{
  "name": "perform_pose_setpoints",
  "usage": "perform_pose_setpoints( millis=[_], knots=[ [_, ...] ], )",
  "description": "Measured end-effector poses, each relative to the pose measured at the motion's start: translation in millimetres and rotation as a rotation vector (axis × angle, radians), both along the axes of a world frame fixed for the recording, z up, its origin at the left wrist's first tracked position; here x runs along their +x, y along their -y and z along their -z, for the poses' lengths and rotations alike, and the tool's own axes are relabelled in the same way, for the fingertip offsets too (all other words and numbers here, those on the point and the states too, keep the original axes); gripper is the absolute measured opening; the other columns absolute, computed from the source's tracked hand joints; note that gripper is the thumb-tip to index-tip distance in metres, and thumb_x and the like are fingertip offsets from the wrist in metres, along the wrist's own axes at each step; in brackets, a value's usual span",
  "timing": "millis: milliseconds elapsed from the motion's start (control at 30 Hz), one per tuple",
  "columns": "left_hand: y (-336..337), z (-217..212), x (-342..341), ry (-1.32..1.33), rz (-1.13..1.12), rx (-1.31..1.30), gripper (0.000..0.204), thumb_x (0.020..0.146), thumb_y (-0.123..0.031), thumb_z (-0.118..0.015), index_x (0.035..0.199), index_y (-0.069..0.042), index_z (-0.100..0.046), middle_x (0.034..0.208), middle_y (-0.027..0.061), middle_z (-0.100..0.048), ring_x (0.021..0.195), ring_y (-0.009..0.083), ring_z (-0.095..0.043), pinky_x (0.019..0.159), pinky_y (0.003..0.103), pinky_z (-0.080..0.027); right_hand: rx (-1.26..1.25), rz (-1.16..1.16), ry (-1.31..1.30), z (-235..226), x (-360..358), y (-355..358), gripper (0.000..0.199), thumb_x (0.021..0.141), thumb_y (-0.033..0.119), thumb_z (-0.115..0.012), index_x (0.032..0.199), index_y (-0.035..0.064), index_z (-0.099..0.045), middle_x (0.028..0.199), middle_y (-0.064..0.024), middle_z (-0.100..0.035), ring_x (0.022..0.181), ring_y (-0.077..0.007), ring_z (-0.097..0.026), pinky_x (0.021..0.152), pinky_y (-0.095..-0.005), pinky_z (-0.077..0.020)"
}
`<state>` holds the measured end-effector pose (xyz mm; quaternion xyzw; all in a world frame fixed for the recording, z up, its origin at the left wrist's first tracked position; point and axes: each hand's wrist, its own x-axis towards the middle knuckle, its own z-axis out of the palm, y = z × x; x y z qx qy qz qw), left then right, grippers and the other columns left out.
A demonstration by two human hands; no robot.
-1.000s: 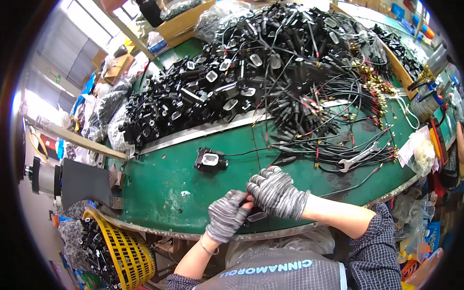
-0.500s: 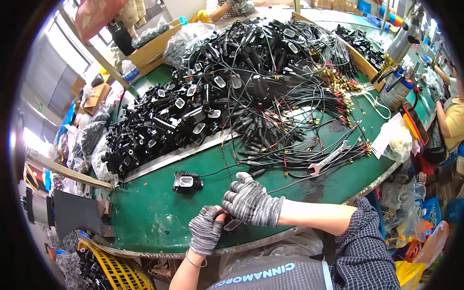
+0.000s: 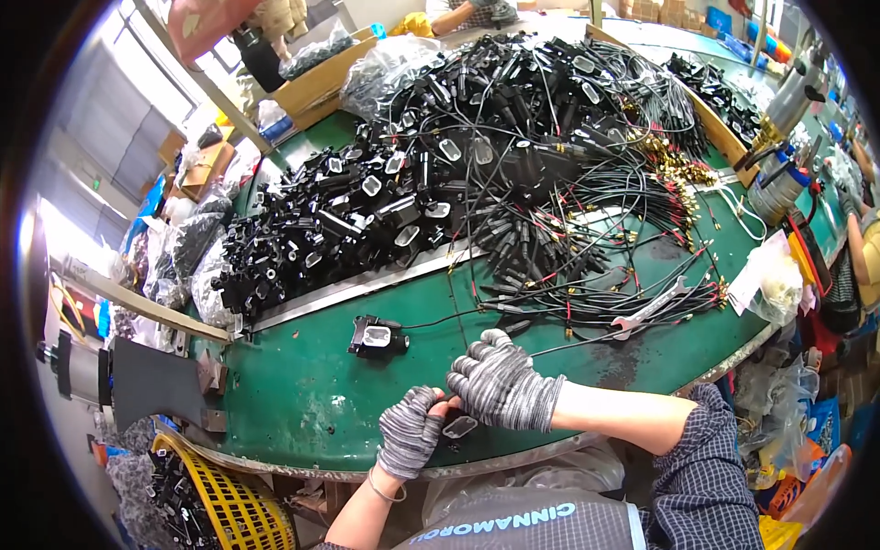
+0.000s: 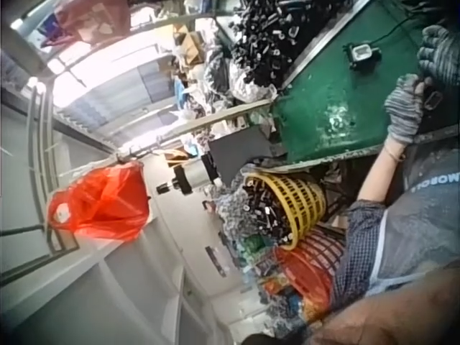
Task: The recorder is assembling wire harnesses and placing components into plastic bags at a factory workstation.
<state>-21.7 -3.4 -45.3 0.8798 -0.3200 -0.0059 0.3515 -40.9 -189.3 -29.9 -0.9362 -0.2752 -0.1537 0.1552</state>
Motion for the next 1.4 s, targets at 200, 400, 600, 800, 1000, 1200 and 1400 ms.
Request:
perform_pose_setpoints(
  millis=[200,400,600,800,1000,1200,1400],
  knots=[
    [-3.4,-8.2,3.5,-0.007,-0.06,0.079,0.029,0.072,-0.023,-0.068,0.093,-0.006,-0.056,0.08,0.0095,-0.06,0.069,0.028,-0.059,0.061,0.033,-0.048,0.103,-0.015,-0.298,-14.2,13.1,4.3,0.021,0.072,0.032,-0.06,0.081,0.0126,-0.061,0.081,-0.0043,-0.059,0.08,-0.0235,-0.056,0.076,-0.0392,-0.0403],
    [-0.3,-8.4,8.7,-0.08,-0.073,-0.025,0.045,0.065,-0.03,-0.074,0.098,-0.008,-0.053,0.084,0.0084,-0.058,0.069,0.0243,-0.058,0.062,0.032,-0.048,0.217,-0.033,-0.349,-3.8,14.1,5.5,0.021,0.072,0.032,-0.06,0.081,0.0135,-0.062,0.08,-0.0051,-0.058,0.08,-0.0247,-0.055,0.072,-0.039,-0.0398],
    [-3.6,-6.0,4.0,-0.075,-0.104,-0.013,0.045,0.065,-0.03,-0.075,0.097,-0.008,-0.053,0.081,0.0079,-0.057,0.068,0.0238,-0.058,0.061,0.032,-0.048,0.195,-0.013,-0.284,-4.4,11.7,-2.8,0.022,0.07,0.031,-0.061,0.081,0.012,-0.062,0.08,-0.0049,-0.058,0.08,-0.0246,-0.055,0.074,-0.0386,-0.0397],
    [-2.9,-8.8,5.6,-0.143,-0.09,-0.023,0.042,0.066,-0.029,-0.074,0.096,-0.008,-0.054,0.077,0.0073,-0.056,0.066,0.0226,-0.058,0.06,0.031,-0.047,0.108,-0.041,-0.028,-4.0,11.0,-6.0,0.022,0.069,0.03,-0.06,0.08,0.0099,-0.061,0.08,-0.0036,-0.059,0.081,-0.0229,-0.056,0.08,-0.0393,-0.0395],
    [-1.8,-13.4,7.9,-0.186,-0.058,-0.033,0.033,0.068,-0.024,-0.072,0.093,-0.007,-0.056,0.076,0.0081,-0.057,0.068,0.0227,-0.058,0.06,0.031,-0.048,0.026,-0.045,-0.006,0.4,11.7,-6.1,0.02,0.069,0.029,-0.058,0.077,0.0102,-0.06,0.077,-0.0033,-0.059,0.078,-0.0224,-0.056,0.081,-0.0412,-0.0398],
    [2.4,-9.0,4.4,-0.015,-0.02,-0.017,0.02,0.074,-0.013,-0.066,0.09,-0.005,-0.059,0.081,0.0103,-0.059,0.071,0.0249,-0.06,0.063,0.031,-0.048,0.021,-0.058,0.045,-1.1,12.3,-0.6,0.02,0.069,0.029,-0.058,0.077,0.0104,-0.06,0.076,-0.0033,-0.058,0.077,-0.0222,-0.056,0.082,-0.0421,-0.0399],
    [-3.4,-4.9,8.6,-0.023,-0.014,-0.052,0.018,0.076,-0.018,-0.063,0.089,-0.006,-0.06,0.082,0.0114,-0.06,0.07,0.0291,-0.059,0.06,0.035,-0.048,0.126,-0.008,-0.047,0.5,11.5,-2.3,0.021,0.068,0.029,-0.059,0.078,0.0108,-0.06,0.079,-0.0035,-0.059,0.081,-0.0214,-0.056,0.085,-0.0416,-0.0387]
  ],
)
